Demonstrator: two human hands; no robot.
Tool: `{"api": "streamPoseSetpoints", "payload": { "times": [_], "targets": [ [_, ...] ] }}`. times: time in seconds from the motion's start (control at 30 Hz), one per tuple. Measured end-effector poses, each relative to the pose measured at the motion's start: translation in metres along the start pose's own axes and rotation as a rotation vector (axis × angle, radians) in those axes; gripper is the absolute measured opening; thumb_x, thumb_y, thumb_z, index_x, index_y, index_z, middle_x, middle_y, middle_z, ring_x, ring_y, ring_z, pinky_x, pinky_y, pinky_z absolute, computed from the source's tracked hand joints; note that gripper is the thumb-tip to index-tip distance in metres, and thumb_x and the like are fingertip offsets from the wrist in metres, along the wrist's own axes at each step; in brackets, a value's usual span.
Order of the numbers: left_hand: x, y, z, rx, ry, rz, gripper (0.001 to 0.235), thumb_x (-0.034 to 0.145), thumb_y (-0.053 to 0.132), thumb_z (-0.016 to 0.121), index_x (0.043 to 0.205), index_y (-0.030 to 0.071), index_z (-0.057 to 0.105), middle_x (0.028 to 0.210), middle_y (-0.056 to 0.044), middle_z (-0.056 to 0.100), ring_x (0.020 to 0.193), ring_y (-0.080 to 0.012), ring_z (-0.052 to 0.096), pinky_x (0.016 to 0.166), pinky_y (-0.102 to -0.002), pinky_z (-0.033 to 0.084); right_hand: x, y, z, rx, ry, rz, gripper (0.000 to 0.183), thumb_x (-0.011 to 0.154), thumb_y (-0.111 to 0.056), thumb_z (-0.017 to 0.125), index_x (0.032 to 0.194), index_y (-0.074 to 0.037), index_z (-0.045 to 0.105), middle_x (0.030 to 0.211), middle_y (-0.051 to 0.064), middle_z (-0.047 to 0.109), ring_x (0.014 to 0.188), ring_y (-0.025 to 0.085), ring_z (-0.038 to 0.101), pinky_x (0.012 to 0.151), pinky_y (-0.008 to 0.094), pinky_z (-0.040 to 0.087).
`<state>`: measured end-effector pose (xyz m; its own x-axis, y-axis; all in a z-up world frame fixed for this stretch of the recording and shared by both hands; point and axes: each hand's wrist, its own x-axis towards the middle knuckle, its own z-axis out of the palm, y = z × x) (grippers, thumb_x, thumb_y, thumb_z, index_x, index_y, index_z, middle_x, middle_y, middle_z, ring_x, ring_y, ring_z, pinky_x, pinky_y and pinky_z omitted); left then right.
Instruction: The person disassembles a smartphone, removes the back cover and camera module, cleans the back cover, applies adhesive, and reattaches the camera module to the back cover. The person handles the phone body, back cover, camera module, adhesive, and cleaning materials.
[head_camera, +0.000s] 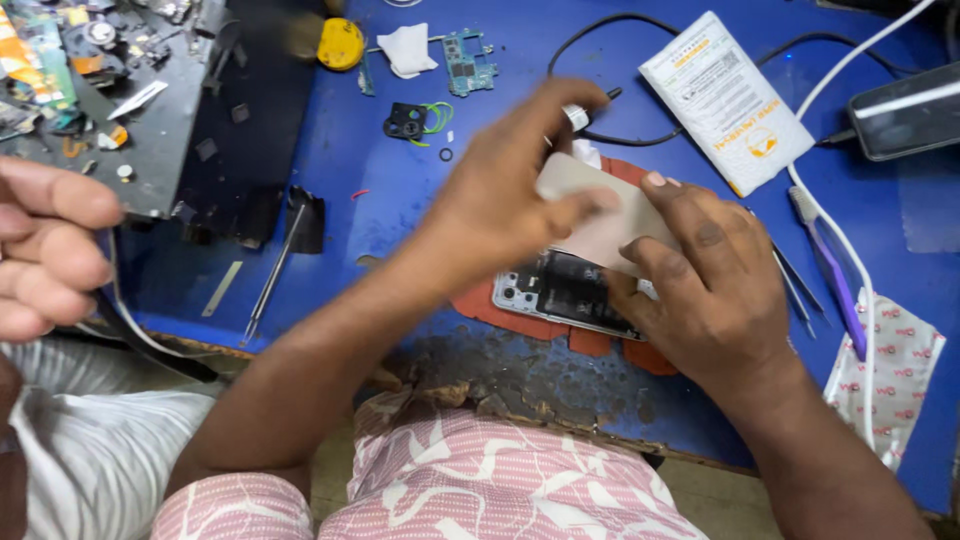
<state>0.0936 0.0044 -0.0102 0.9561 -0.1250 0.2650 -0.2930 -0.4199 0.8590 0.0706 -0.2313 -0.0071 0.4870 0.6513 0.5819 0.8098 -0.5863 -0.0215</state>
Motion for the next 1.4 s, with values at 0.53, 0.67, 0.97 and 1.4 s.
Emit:
{"api": "streamPoseSetpoints", "payload": {
  "times": [0.53, 0.67, 0.97, 1.4],
  "targets": [
    [-0.001, -0.017, -0.05, 0.333, 0.311, 0.36, 0.012, 0.102, 0.009, 0.072, 0.101, 0.003, 0.063, 0.082, -0.01, 0.068, 0.065, -0.0222, 0.066, 0.057, -0.034, 0.049, -0.002, 0.013, 0.01, 0.097, 0.025, 0.13, 0.049, 0.08, -0.009, 0.094, 0.112, -0.001, 0.058, 0.147, 0.023, 0.058, 0.127, 0.039, 0.064, 0.106, 0.047, 0.054],
    [0.004, 0.008, -0.015, 0.047, 0.092, 0.343, 0.054, 0.088, 0.022, 0.083, 0.127, 0.002, 0.052, 0.106, -0.015, 0.065, 0.084, -0.0259, 0.065, 0.072, -0.036, 0.053, 0.001, 0.006, 0.01, 0.086, 0.005, 0.065, 0.047, 0.082, -0.011, 0.095, 0.108, -0.003, 0.057, 0.147, 0.023, 0.058, 0.127, 0.039, 0.064, 0.104, 0.047, 0.054],
    [0.007, -0.039, -0.072, 0.665, 0.502, 0.263, 0.021, 0.095, -0.011, 0.069, 0.111, -0.002, 0.06, 0.106, -0.02, 0.062, 0.096, -0.0394, 0.064, 0.082, -0.047, 0.051, -0.003, 0.016, 0.006, 0.074, 0.035, 0.136, 0.05, 0.084, -0.01, 0.095, 0.116, -0.003, 0.057, 0.151, 0.022, 0.057, 0.128, 0.039, 0.063, 0.106, 0.045, 0.054],
    [-0.008, -0.031, -0.056, 0.577, 0.452, 0.287, 0.029, 0.11, 0.016, 0.075, 0.089, 0.0, 0.065, 0.074, -0.015, 0.061, 0.066, -0.0305, 0.062, 0.061, -0.042, 0.043, -0.01, 0.054, 0.006, 1.092, 0.333, 0.668, 0.045, 0.095, -0.013, 0.077, 0.132, -0.007, 0.052, 0.142, 0.016, 0.065, 0.123, 0.024, 0.066, 0.1, 0.037, 0.059]
  ]
}}
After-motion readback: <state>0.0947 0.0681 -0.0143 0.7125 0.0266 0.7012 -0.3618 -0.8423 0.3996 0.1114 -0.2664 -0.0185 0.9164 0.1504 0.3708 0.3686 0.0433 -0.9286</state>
